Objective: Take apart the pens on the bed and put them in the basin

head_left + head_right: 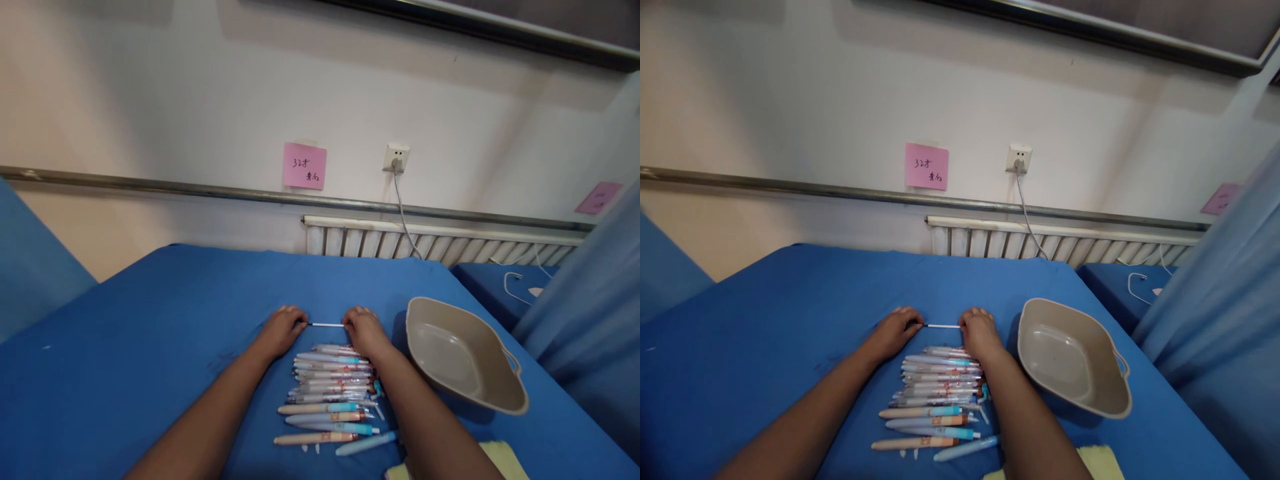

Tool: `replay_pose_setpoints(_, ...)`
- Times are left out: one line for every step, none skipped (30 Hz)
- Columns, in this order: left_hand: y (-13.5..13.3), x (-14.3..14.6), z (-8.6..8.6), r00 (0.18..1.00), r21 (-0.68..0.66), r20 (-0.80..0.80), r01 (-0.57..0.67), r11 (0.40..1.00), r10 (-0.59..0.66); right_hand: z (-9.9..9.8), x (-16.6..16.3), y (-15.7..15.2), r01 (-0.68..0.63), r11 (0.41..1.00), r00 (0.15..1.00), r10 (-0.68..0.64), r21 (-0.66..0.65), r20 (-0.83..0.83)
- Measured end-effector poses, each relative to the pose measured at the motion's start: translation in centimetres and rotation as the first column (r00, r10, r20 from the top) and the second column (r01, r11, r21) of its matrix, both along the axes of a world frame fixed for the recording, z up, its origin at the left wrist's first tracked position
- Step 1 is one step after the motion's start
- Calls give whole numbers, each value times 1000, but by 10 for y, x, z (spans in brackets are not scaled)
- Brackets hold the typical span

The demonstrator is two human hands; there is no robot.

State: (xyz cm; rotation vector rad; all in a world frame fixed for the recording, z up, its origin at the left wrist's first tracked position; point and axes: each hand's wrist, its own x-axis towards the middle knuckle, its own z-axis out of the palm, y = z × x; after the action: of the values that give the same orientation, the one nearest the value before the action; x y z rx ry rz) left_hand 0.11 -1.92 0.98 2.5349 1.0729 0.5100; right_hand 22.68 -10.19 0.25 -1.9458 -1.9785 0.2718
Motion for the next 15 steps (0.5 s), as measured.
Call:
replay_pose_setpoints(1, -1, 1, 1000, 3, 7, -10, 1000, 10, 0, 0, 0, -1, 1000, 1000, 1, 1, -2)
replay_pose_setpoints(2, -3, 1, 1000, 4, 12, -16, 1000, 16, 0, 0, 0, -2, 1000, 1000, 2, 4, -4)
replay_pose_setpoints(3, -4, 1, 1000, 4, 16, -21, 1000, 21, 0, 0, 0, -2, 1000, 1000, 2, 5, -6)
replay_pose_setpoints(4, -6, 2, 999, 2, 19, -26, 1000, 26, 1, 0, 0, -1, 1000, 1000, 1, 3, -5)
replay_pose_setpoints(5, -7, 2, 999, 0, 21, -33, 999, 33, 0, 0, 0, -1, 1000, 1000, 1, 0, -2)
replay_pose_setpoints(6, -8, 1, 999, -3, 24, -43, 999, 43, 0, 0, 0, 0, 1000, 1000, 0, -3, 2)
replay_pose_setpoints(8, -9, 1, 998, -6, 28, -52, 999, 52, 0, 0, 0, -1, 1000, 1000, 1, -6, 6)
replay_pose_setpoints(9, -10, 1, 998, -12, 32, -54, 998, 55, 0, 0, 0, -1, 1000, 1000, 1, -6, 5)
replay_pose_setpoints(10, -11, 0, 998, -21, 35, -50, 999, 50, 0, 0, 0, 0, 1000, 1000, 0, -3, 0)
replay_pose_setpoints(10, -12, -1, 999, -32, 36, -35, 999, 36, 0, 0, 0, -1, 1000, 1000, 1, 3, -6)
replay_pose_setpoints(11, -13, -1, 999, -40, 34, -13, 999, 15, -1, 1, 0, -2, 1000, 1000, 2, 9, -12)
replay_pose_setpoints(12, -14, -2, 999, -44, 31, 9, 999, -8, -1, 1, 0, -3, 1000, 1000, 3, 11, -16)
replay_pose_setpoints(13, -15, -3, 999, -45, 29, 27, 999, -26, -1, 1, 0, -5, 1000, 1000, 5, 11, -17)
replay_pose_setpoints(13, -15, -3, 999, -43, 29, 36, 998, -34, -1, 1, 0, -4, 1000, 1000, 4, 10, -16)
replay_pose_setpoints(14, -15, -3, 999, -39, 32, 36, 999, -35, -1, 0, 0, -4, 1000, 1000, 4, 8, -16)
